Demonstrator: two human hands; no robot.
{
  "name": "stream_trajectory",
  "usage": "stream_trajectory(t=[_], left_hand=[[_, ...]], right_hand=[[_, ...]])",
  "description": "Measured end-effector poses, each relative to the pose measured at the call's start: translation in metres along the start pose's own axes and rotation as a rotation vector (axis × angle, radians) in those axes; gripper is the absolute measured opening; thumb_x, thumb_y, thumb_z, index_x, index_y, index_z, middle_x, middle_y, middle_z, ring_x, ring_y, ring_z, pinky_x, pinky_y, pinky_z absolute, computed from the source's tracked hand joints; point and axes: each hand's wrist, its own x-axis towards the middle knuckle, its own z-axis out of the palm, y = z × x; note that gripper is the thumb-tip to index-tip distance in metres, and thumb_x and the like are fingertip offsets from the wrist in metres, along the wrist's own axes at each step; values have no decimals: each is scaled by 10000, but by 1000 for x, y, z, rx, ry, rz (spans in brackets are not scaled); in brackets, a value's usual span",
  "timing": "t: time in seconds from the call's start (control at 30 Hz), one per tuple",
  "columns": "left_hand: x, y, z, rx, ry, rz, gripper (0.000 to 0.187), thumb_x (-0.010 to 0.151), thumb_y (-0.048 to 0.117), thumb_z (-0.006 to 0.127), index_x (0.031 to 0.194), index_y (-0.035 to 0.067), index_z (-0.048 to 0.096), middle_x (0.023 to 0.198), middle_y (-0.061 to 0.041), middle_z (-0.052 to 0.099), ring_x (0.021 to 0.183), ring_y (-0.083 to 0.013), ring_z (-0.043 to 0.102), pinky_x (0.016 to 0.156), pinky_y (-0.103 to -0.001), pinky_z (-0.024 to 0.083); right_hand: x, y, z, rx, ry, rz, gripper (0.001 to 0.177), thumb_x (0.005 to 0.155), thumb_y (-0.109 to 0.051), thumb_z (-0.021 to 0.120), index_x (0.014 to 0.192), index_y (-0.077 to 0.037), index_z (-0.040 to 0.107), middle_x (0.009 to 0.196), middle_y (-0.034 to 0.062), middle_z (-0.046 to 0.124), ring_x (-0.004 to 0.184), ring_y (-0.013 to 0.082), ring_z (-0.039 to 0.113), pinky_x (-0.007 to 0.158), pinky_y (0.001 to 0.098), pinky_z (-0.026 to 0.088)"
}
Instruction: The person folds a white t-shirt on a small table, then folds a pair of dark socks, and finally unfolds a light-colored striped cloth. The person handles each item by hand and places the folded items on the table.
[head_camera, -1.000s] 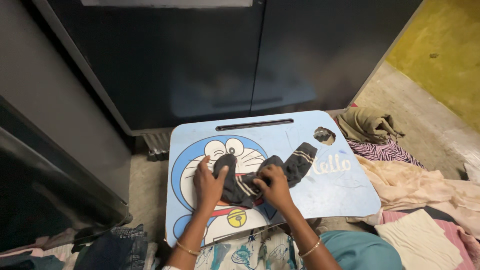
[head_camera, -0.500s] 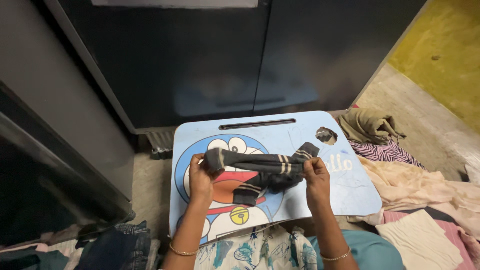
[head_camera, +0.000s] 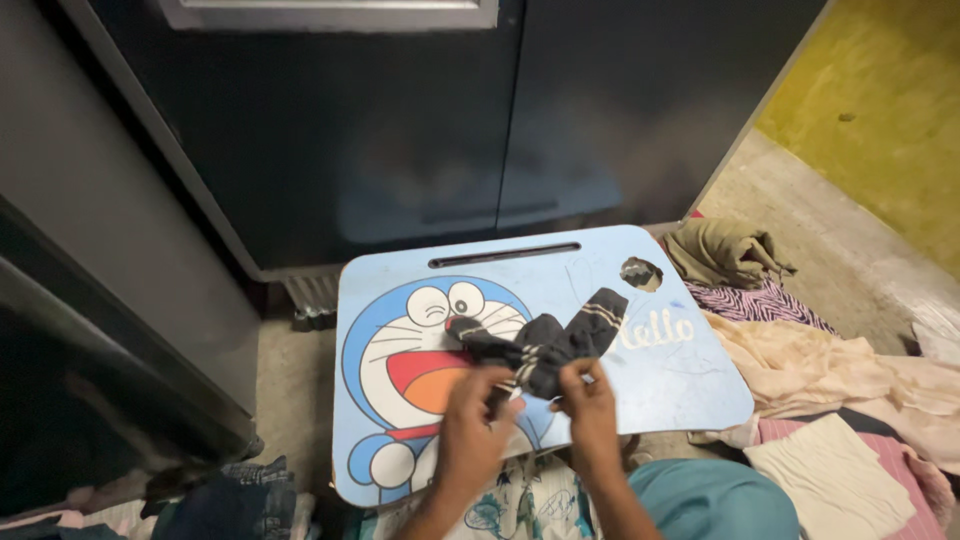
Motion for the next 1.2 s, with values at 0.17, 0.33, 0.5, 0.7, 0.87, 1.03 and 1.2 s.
stream_trajectory(t=[0.17, 0.33, 0.5, 0.7, 0.87, 1.03, 1.2], left_hand=[[-27, 8, 6, 106, 35, 70, 338, 796, 96, 786, 1096, 50, 637, 1034, -143, 699, 919, -309, 731, 751, -384, 595], [-34, -4, 6, 123, 54, 63, 342, 808, 75, 706, 1145, 34, 663, 995, -189, 738, 899, -367, 747, 742, -424, 594], [-44, -9, 3, 194, 29, 110, 222, 897, 75, 619, 1088, 22, 719, 974, -214, 737, 910, -402, 723, 755, -449, 570], [-47, -26, -1, -10, 7, -197, 181, 881, 70, 606, 1025, 19, 705, 910, -114, 701, 827, -250, 710, 733, -348, 535], [-50, -53, 2, -534, -149, -219, 152, 934, 44, 572, 1067, 25, 641, 960, -23, 655, 893, -117, 595, 814, -272, 491], [-61, -56, -2, -660, -403, -344, 190, 885, 39, 648, 1068, 48, 595, 878, -24, 622, 824, -107, 555, 759, -273, 458], [-52, -37, -4, 312, 11, 190, 249, 663, 16, 781, 863, 108, 667, 778, -123, 650, 721, -316, 666, 611, -404, 523]], right_hand=[[-59, 29, 5, -54, -152, -16, 172, 994, -118, 594, 1091, 5, 666, 933, 30, 666, 853, 103, 607, 761, 254, 507], [-85, 23, 11, -150, -205, -124, 229, 950, -8, 587, 1139, 39, 706, 1056, 73, 746, 941, 113, 689, 812, 262, 572], [-92, -1, 28, -357, 6, -138, 169, 841, 22, 750, 981, 29, 656, 870, 87, 773, 694, 128, 733, 578, 274, 604], [-87, -8, 29, -485, -38, -249, 129, 771, 52, 723, 885, 18, 672, 759, 43, 700, 570, 112, 677, 482, 279, 512], [-76, 9, 24, -537, 48, -189, 34, 865, -2, 702, 845, 20, 687, 637, 89, 660, 527, 137, 614, 502, 298, 483], [-73, 26, 14, -704, 154, -519, 109, 737, 49, 675, 817, 25, 606, 686, 99, 621, 559, 132, 600, 529, 283, 491], [-65, 31, 2, -373, -133, -219, 168, 702, 127, 549, 779, 19, 653, 723, 74, 669, 631, 129, 577, 564, 281, 453]])
